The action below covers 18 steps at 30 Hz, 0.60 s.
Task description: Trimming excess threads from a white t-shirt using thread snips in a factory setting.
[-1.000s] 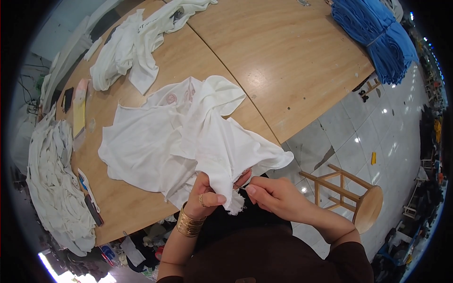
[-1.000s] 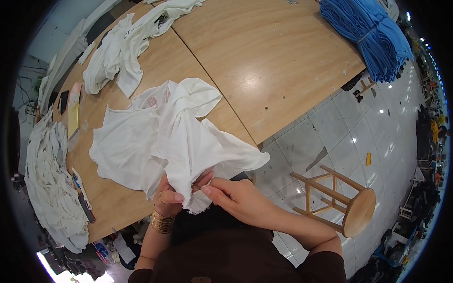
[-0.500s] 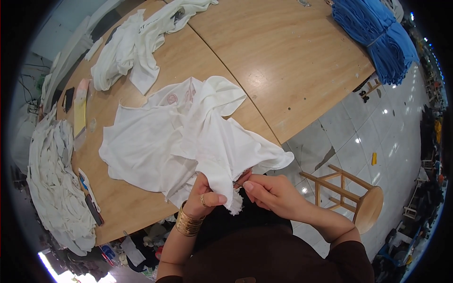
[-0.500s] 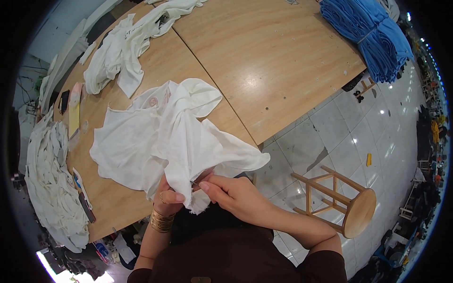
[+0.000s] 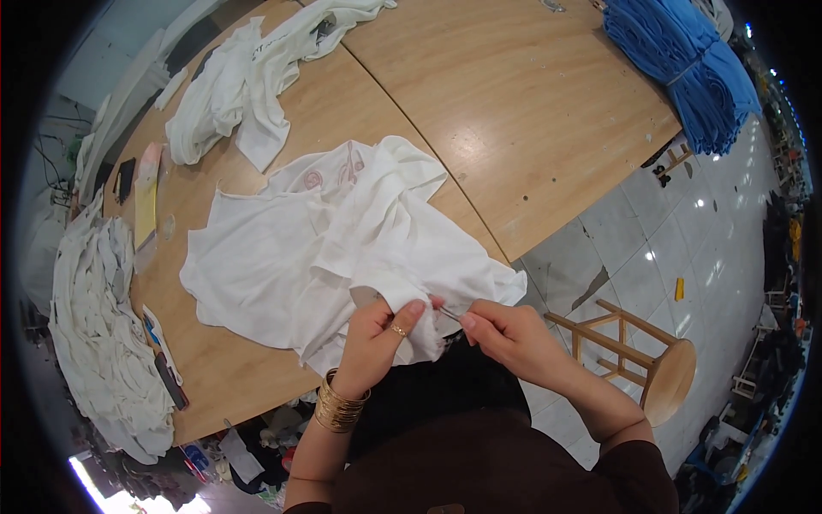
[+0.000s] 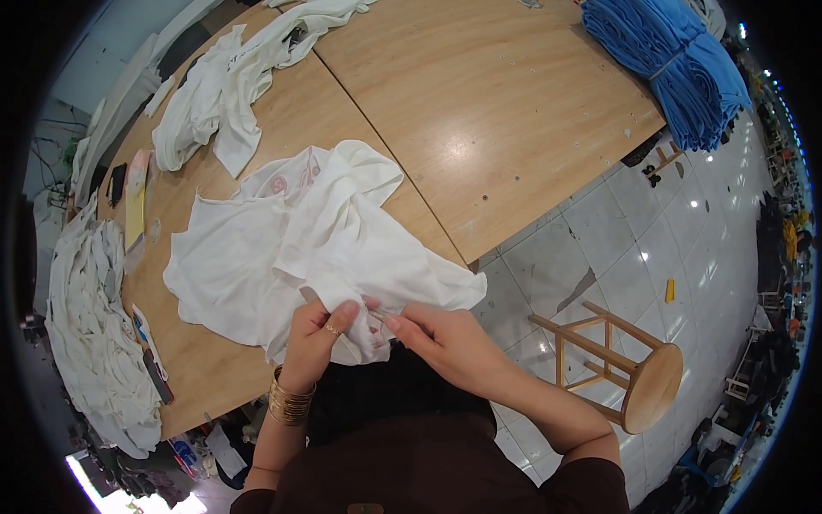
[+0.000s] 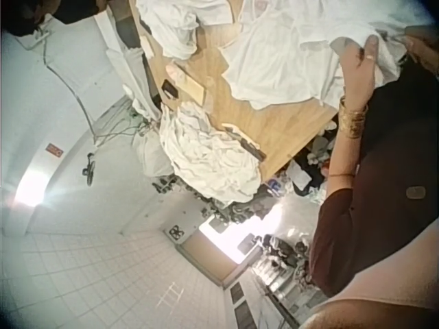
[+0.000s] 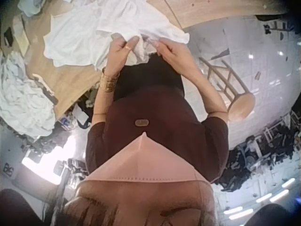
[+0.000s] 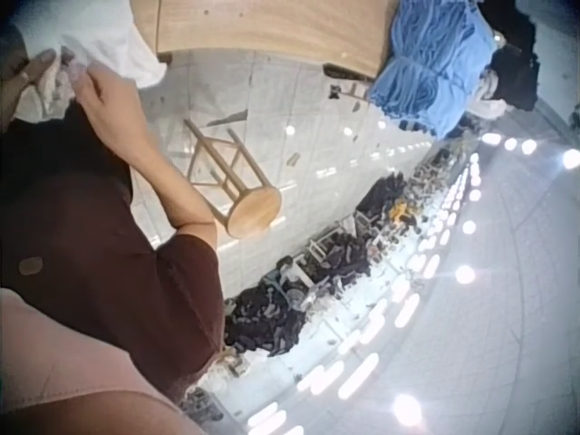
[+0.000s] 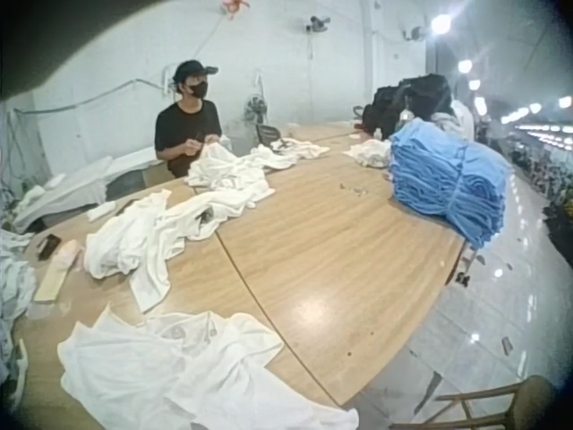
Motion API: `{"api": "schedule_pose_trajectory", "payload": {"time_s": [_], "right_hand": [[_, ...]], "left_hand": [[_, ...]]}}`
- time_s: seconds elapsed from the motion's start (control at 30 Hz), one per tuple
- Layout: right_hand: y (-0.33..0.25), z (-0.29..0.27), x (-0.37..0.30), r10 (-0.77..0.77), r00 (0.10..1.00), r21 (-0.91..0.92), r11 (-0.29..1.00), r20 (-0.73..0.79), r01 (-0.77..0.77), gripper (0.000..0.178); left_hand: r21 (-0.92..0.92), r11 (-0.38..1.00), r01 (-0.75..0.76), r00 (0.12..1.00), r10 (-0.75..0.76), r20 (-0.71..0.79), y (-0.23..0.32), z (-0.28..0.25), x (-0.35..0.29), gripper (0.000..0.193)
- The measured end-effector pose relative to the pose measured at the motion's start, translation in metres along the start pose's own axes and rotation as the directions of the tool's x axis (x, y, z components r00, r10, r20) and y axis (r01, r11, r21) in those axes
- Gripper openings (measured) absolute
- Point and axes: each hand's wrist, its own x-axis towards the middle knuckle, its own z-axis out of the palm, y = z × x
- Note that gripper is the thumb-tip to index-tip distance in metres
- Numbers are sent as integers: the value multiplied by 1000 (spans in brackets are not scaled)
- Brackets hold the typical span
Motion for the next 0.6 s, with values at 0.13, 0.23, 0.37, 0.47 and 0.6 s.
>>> {"api": "schedule_pose_trajectory", "payload": {"time_s": [0.13, 0.23, 0.37, 0.47, 0.6], "right_hand": [[7, -2, 0, -65, 998, -37, 997, -26, 64, 28], [6, -1, 0, -34, 999, -43, 999, -5, 33, 28], [8, 0, 0, -48, 999, -1, 999, 21, 48, 22], [9, 2, 0, -127, 986, 150, 978, -106, 142, 28], [-1, 8, 11, -117, 961, -77, 992, -251, 100, 32]], "left_hand": [[-224, 973, -49, 997, 36, -63, 7, 10, 3, 23], [-229, 973, -22, 999, 13, -43, 6, 7, 5, 25], [-543, 817, 193, 967, -251, -34, 1, 6, 8, 23], [-561, 814, 150, 977, -209, -43, -1, 5, 6, 23], [-467, 875, 125, 989, -145, -7, 2, 5, 2, 23]]}}
